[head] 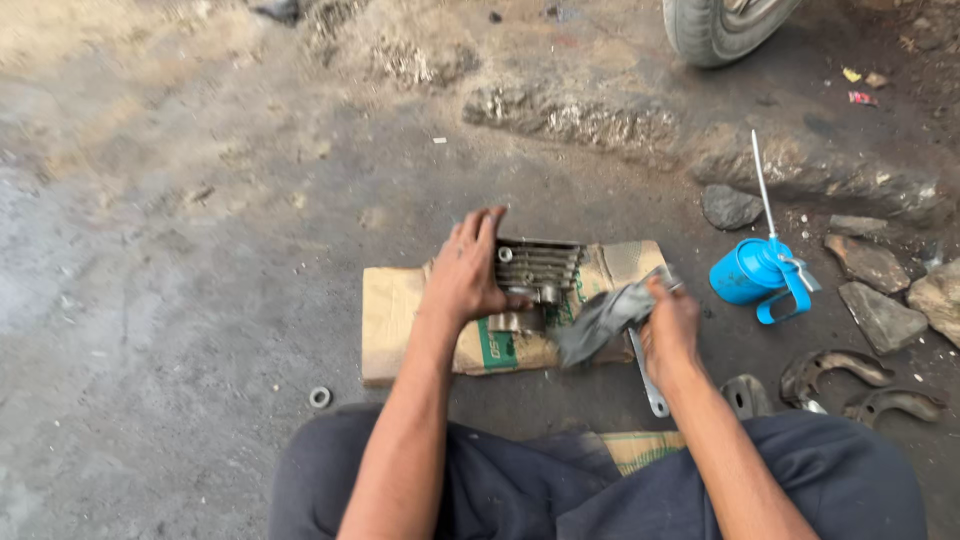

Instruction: The person sits on the ground and cleans a metal engine cylinder block. They use a blue oil can to spray liquid into the cylinder bore and then wipe the interior and exterior surfaces with a dark cloth. The person rotates the block to access different sides and continues wiping until the end of the clip.

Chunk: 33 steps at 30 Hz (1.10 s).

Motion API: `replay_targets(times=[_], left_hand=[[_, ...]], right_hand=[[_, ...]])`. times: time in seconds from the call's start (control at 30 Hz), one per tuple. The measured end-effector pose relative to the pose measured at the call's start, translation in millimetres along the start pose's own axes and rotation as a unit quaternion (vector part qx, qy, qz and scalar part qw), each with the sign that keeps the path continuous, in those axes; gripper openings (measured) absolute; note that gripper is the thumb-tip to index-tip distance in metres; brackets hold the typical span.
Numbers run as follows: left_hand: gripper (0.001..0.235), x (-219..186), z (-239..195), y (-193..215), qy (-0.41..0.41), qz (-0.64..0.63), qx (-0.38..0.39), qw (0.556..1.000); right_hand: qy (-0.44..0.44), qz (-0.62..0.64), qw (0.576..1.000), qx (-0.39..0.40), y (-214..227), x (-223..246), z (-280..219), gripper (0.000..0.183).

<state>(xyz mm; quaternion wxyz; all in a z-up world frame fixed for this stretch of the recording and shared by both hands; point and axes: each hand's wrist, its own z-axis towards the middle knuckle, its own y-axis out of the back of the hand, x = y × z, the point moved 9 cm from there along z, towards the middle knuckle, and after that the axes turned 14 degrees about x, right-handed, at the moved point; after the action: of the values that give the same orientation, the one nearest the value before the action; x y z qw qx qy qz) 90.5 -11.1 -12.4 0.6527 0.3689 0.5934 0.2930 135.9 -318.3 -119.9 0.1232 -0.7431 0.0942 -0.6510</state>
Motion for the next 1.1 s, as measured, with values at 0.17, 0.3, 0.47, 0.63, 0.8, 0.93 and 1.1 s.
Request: replay_targets(times=[0.17,0.3,0.47,0.63,0.8,0.93,1.1], left_hand=[[0.133,-6,-5,0,0.009,-0.038,-0.048,0.998],[0.137,4,6,-8,0.072,-0.111,-0.084,0.988],[0.142,26,11,-5,0.117,-0.176,-0.135,0.968],[0.145,30,10,-7,0.136,-0.189,-0.122,0.965],[0.151,35,22,-9,0.106,-0.159,0.020,0.981],[0.140,26,15,-20,0.100,-0.045,0.093,0.990],[0.077,19,15,-22,0.105,0.007,0.079,0.991]], right_hand=[[0.207,-0.162,0.964,-0.047,-2,42,-16,0.012],[0.212,-0.247,0.946,0.001,-28,42,-30,0.022],[0.117,-0.132,0.983,-0.047,-9,32,-25,0.028],[0.236,-0.273,0.931,-0.052,-34,55,-42,0.023],[0.063,-0.278,0.958,0.037,-44,17,-19,0.029],[-0.168,-0.423,0.872,0.181,-79,-43,-29,0.067],[-0.204,-0.254,0.911,0.252,-93,-66,-40,0.086]])
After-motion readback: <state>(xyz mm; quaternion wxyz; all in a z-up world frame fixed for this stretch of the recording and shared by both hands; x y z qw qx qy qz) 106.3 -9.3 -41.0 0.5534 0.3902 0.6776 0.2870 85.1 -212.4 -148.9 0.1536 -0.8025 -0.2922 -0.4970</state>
